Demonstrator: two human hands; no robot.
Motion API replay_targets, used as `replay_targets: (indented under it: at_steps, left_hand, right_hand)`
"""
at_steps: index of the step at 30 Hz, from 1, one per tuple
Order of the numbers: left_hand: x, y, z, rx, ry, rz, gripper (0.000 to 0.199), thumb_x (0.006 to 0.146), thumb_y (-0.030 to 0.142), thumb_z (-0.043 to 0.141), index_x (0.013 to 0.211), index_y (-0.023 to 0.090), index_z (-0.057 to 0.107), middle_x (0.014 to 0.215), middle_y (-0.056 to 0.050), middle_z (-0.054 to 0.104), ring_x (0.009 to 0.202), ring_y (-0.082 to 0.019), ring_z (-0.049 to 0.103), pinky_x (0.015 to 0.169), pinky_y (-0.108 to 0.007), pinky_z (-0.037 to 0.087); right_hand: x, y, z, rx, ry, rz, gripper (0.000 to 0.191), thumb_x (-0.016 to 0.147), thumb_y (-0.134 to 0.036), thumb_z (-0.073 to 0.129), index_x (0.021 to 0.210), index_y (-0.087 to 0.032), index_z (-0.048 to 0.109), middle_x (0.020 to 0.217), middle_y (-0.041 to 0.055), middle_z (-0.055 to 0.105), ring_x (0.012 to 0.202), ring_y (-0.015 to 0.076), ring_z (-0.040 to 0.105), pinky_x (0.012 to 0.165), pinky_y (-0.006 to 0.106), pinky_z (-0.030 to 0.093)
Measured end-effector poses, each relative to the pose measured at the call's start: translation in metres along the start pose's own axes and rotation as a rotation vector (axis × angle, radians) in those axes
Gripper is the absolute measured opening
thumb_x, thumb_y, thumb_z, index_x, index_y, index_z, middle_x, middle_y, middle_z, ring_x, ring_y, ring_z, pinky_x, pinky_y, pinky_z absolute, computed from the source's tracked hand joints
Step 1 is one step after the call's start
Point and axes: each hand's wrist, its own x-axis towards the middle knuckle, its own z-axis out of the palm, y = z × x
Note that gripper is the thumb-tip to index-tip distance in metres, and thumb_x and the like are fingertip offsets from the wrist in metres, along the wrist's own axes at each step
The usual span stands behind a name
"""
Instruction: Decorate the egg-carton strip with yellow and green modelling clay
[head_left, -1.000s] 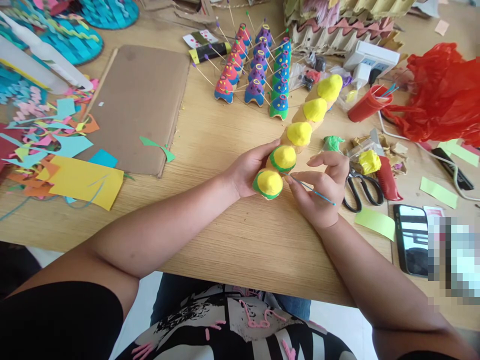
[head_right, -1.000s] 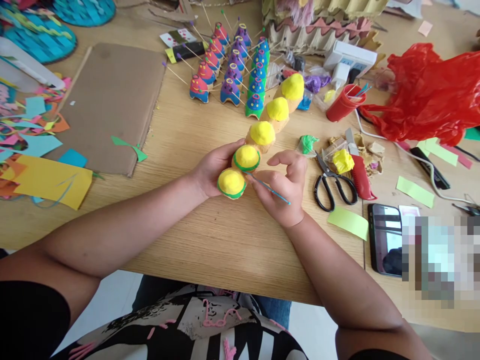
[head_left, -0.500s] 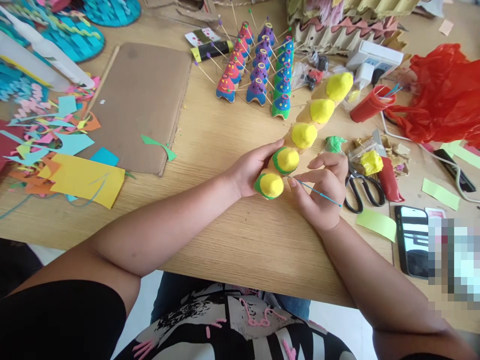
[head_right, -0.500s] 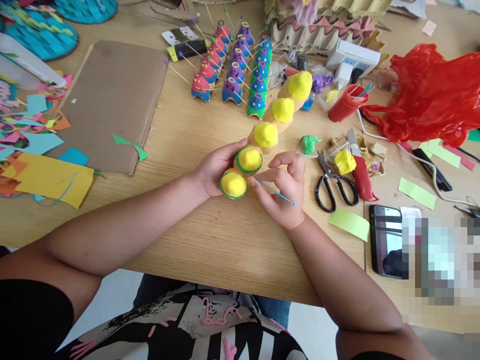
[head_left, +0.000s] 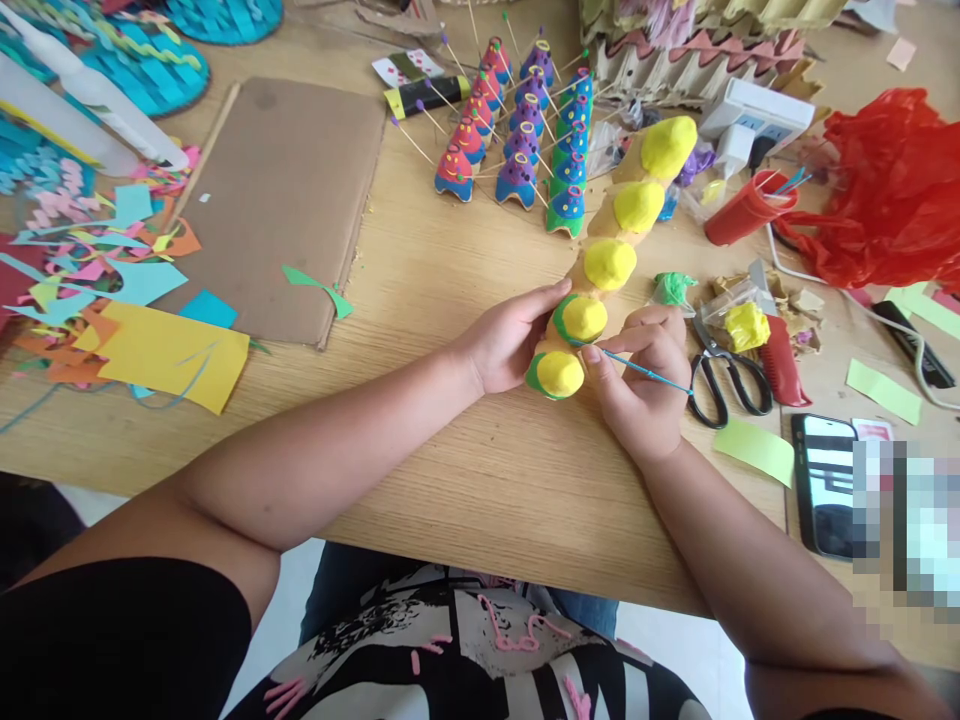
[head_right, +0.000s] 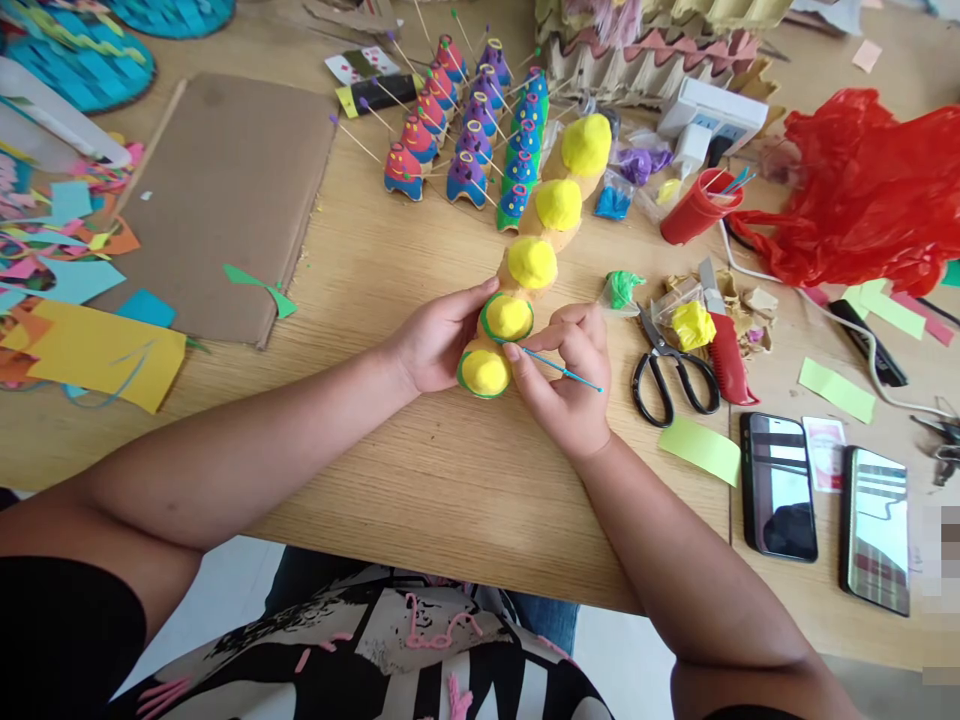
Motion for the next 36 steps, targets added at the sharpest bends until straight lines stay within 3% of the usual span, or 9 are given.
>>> replay_targets:
  at_steps: [5, 12, 22, 27, 36]
  left_hand:
    - [0.0001, -0.0003, 0.0022, -0.002, 0.022, 0.003, 0.040, 0.113, 0.043, 0.049, 0.136, 0.020, 0.071, 0.097, -0.003, 0.082, 0.084, -0.018, 0.078, 0.077, -0.029, 0.059]
    - [-0.0001, -0.0004, 0.0035, -0.018, -0.023, 0.015, 0.034, 0.111, 0.042, 0.055, 0.123, 0.016, 0.073, 0.084, -0.001, 0.077, 0.070, -0.014, 0.072, 0.067, -0.025, 0.054]
    - [0.0019, -0.0020, -0.0002, 0.018, -0.051, 0.032, 0.034, 0.109, 0.046, 0.059, 0.106, 0.016, 0.074, 0.082, -0.001, 0.075, 0.075, -0.015, 0.073, 0.069, -0.025, 0.054]
    - [0.0017, -0.0022, 0.0015, 0.040, -0.055, 0.048, 0.033, 0.108, 0.046, 0.062, 0.103, 0.016, 0.074, 0.083, -0.002, 0.075, 0.075, -0.015, 0.072, 0.068, -0.024, 0.054]
    - [-0.0012, -0.0031, 0.0071, 0.111, 0.003, 0.116, 0.038, 0.106, 0.051, 0.064, 0.097, 0.015, 0.074, 0.081, -0.001, 0.074, 0.078, -0.015, 0.074, 0.073, -0.024, 0.055]
  right_hand:
    - [0.0023, -0.0021, 0.0003, -0.017, -0.006, -0.023, 0.019, 0.095, -0.041, 0.080, 0.086, -0.030, 0.067, 0.087, 0.0024, 0.053, 0.085, 0.0229, 0.058, 0.084, 0.050, 0.057]
    - [0.0026, 0.0024, -0.0018, -0.002, -0.046, -0.077, 0.019, 0.094, -0.032, 0.082, 0.087, -0.029, 0.065, 0.087, 0.0008, 0.052, 0.084, 0.0213, 0.058, 0.084, 0.048, 0.057]
    - [0.0007, 0.0073, 0.0013, -0.094, -0.017, -0.131, 0.026, 0.098, -0.040, 0.077, 0.084, -0.028, 0.058, 0.086, 0.0011, 0.054, 0.082, 0.0211, 0.060, 0.078, 0.048, 0.060]
    - [0.0024, 0.0051, 0.0006, -0.074, -0.018, -0.142, 0.024, 0.098, -0.033, 0.078, 0.084, -0.028, 0.058, 0.084, 0.0006, 0.052, 0.080, 0.0205, 0.058, 0.073, 0.046, 0.058]
    - [0.0046, 0.0053, -0.0043, -0.001, -0.092, -0.082, 0.024, 0.099, -0.040, 0.076, 0.086, -0.027, 0.062, 0.087, 0.0007, 0.053, 0.081, 0.0192, 0.059, 0.076, 0.046, 0.057]
